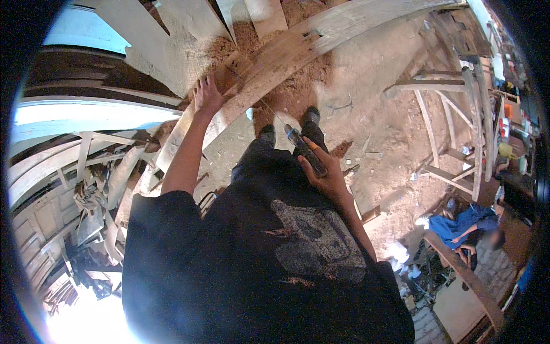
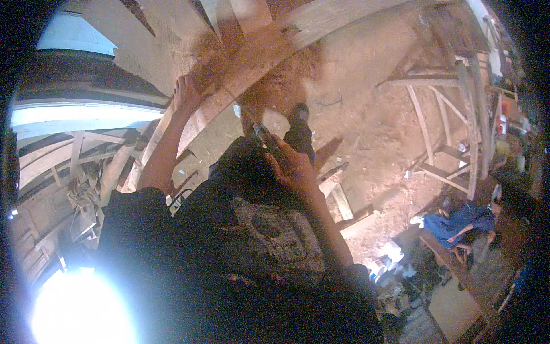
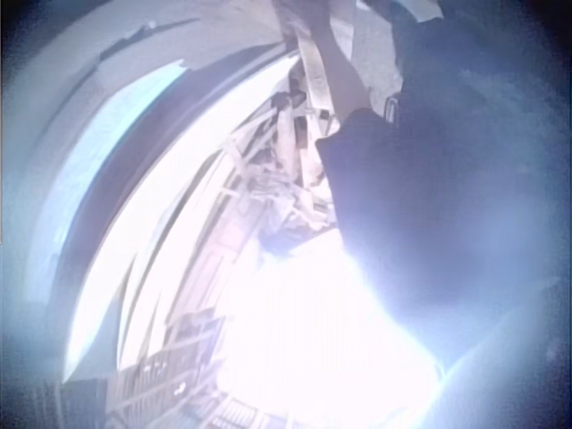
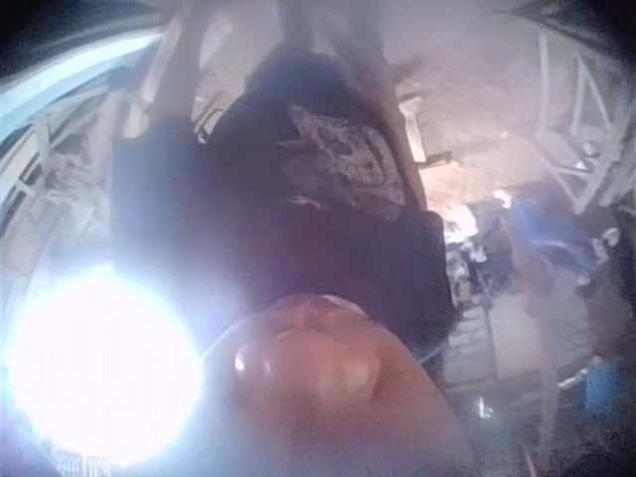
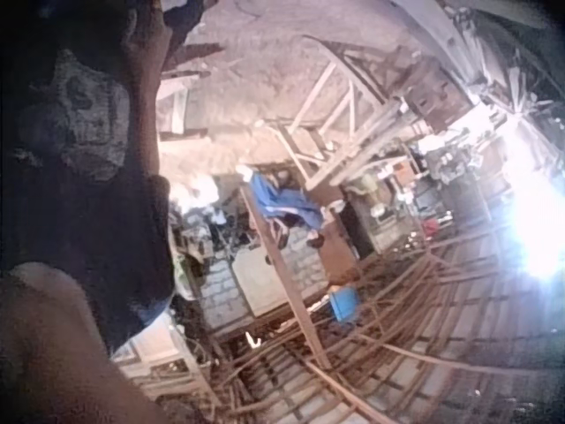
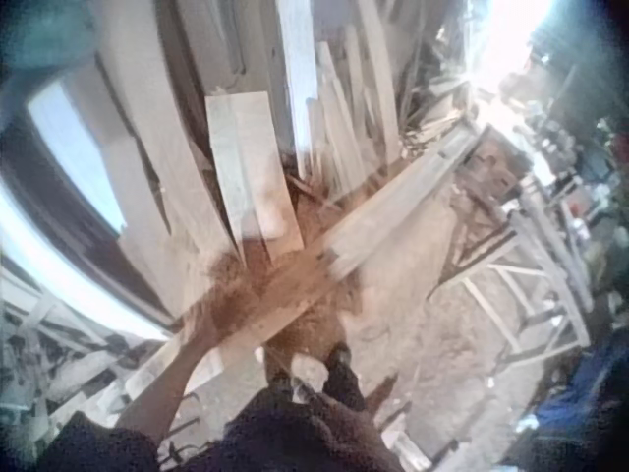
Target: The person sits on the floor of a workshop and uses a hand saw to cut a small block of wood. They hold the wood steady with one hand and saw with the other, producing sawdust. The person then repositions the wood and continues sawing.
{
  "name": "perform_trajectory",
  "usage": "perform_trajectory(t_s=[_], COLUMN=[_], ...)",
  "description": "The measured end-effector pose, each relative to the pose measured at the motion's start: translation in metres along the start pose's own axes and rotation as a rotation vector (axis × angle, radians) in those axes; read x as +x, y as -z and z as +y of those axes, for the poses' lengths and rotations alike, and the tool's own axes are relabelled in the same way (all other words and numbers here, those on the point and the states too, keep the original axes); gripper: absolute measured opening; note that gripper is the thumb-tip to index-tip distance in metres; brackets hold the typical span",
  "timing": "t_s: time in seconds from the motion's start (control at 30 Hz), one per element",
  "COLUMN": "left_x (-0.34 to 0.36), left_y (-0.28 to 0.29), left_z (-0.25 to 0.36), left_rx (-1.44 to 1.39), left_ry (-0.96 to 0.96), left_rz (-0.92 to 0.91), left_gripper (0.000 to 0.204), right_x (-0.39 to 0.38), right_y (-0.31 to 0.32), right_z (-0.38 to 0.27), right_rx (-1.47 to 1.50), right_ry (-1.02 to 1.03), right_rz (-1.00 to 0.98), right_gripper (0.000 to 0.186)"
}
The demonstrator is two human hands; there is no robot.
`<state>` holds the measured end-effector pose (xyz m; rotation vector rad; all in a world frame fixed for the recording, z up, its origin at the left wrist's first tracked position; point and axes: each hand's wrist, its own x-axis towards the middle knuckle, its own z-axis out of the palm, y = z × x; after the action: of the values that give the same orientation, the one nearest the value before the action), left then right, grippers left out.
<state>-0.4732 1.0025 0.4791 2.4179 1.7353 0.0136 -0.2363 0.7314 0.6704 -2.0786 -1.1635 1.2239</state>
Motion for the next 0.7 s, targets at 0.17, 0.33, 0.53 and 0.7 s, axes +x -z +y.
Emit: perform_trajectory(t_s=[0.17, 0.33, 0.53, 0.7], left_x=[0.010, -0.003, 0.017, 0.036], left_y=[-0.001, 0.027, -0.006, -0.043], left_z=[-0.017, 0.004, -0.022, -0.071], left_rx=[-0.191, -0.506, -0.359, -0.515], left_ry=[0.018, -0.288, -0.214, -0.080], left_rz=[-0.327, -0.283, -0.352, -0.445], left_gripper=[0.094, 0.076, 0.081, 0.094], right_x=[-0.030, -0.066, -0.072, -0.077], right_y=[0.019, 0.026, 0.002, 0.014], right_z=[-0.006, 0.008, 0.019, -0.015], right_rx=[-0.060, -0.031, 0.066, 0.027], right_ry=[0.161, 0.133, 0.231, 0.171], right_rz=[0.077, 0.106, 0.189, 0.084], right_gripper=[0.045, 0.045, 0.044, 0.042])
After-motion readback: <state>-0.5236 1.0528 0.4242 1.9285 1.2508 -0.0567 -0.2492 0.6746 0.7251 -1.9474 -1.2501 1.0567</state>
